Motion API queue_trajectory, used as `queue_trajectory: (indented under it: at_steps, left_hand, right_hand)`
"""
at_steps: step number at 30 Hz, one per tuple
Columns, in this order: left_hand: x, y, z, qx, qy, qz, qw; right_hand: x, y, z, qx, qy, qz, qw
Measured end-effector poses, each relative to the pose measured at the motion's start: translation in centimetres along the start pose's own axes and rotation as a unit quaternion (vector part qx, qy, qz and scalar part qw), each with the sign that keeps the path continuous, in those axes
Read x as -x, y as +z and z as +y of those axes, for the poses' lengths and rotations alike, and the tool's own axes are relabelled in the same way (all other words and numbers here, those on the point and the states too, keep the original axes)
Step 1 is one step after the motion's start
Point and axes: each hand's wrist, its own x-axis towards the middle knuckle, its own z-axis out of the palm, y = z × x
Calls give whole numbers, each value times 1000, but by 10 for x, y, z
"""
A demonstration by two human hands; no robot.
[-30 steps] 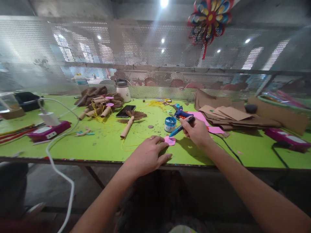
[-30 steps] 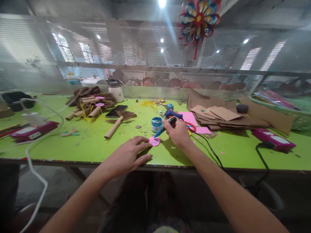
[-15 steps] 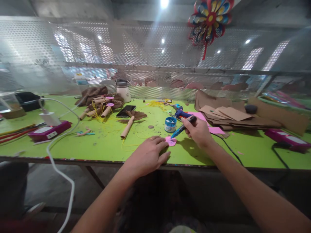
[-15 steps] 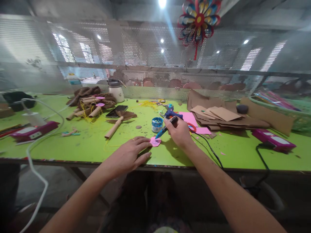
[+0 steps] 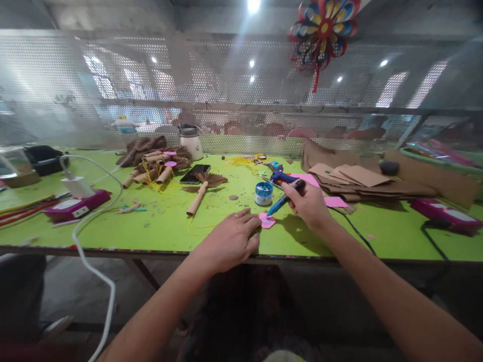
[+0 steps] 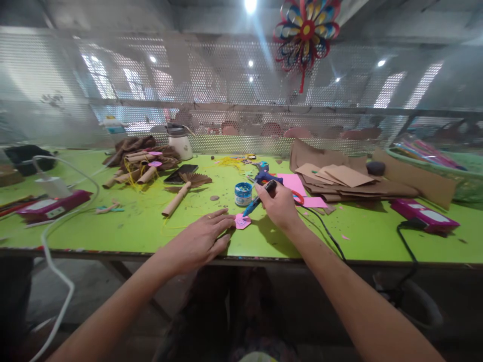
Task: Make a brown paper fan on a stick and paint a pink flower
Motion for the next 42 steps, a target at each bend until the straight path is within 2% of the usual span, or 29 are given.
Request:
queue_trajectory:
  at_steps: [3,7,11,15,20,25,31,35,39,42]
  left_hand:
    - [-2,0,0,-12,2,-5,1000]
    - [-3,2,0,-20,1,-6,1000]
    - [-3,3,1,-15,-4,0,1000]
    - [-3,2,2,-2,-16,-7,1000]
    - [-3,4,1,13,-21,0,1000]
    - [-3,4,2,8,-19,2,1000]
    - [-2,4,2,-9,-13,4,1000]
    - [-3,6,2,-13,-15,3,1000]
    - [-3,6,2,-14,-16,1,1000]
    - [-2,7,1,-13,-14,2,1000]
  right_hand:
    - [0,-1,-2,43,-6,-15,999]
    - [-1,-3,-4,93,-31,30,995]
    - [-1,-3,-4,35,-20,47,998]
    - [1,-1,-4,-14,-4,10,1000]
    - [1,1,-2,11,-10,-33,999]
    - [0,-1,-3,79,-42,37,995]
    - [2,-1,-4,21,-16,3,1000]
    - [1,0,-2,29,-11,-18,999]
    - [-1,-2,-2,65,-28,13,997]
    - [0,-3,-4,35,-21,28,999]
